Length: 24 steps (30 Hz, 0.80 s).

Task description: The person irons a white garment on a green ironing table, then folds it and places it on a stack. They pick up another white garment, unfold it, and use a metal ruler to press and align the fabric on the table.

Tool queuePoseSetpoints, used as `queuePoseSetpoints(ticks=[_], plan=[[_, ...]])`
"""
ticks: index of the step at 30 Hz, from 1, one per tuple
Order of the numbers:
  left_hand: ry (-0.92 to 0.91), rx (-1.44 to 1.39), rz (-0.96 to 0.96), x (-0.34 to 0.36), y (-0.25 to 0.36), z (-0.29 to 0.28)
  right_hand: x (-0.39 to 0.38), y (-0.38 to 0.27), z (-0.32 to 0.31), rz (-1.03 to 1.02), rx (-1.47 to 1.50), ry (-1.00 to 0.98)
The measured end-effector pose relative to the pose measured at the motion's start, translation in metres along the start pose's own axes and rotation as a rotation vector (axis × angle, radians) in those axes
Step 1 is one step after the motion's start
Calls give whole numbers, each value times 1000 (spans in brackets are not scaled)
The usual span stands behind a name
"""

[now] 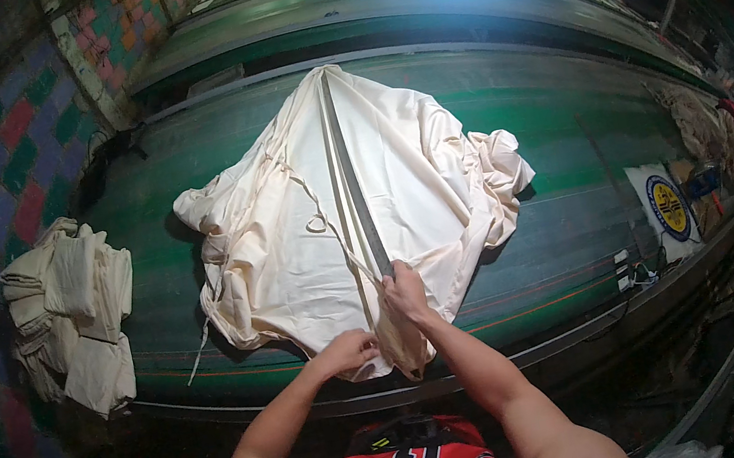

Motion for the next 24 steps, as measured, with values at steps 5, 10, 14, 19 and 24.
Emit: queuePoseSetpoints(ticks=[5, 10, 14, 19, 24], plan=[[-130, 62, 32, -2, 13, 27, 28, -11, 1, -89, -74, 53], [-170, 59, 78, -7, 16, 29, 65, -22, -7, 39, 30, -8], [-182, 63, 83, -10, 18, 34, 86, -40, -16, 53, 183, -54], [-139, 140, 66, -10, 18, 42, 93, -54, -24, 167, 293, -70], [-156, 208, 65, -3, 15, 50, 110, -51, -38, 170, 741, -144]])
Point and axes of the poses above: each hand's wrist, its own x-axis towards the middle knuckle, its own z-axis out of the palm, y = z × x, the point moved 4 cm from there along x, towards the middle knuckle, and after that the axes turned 13 degrees about -y, right-handed, at the moved point
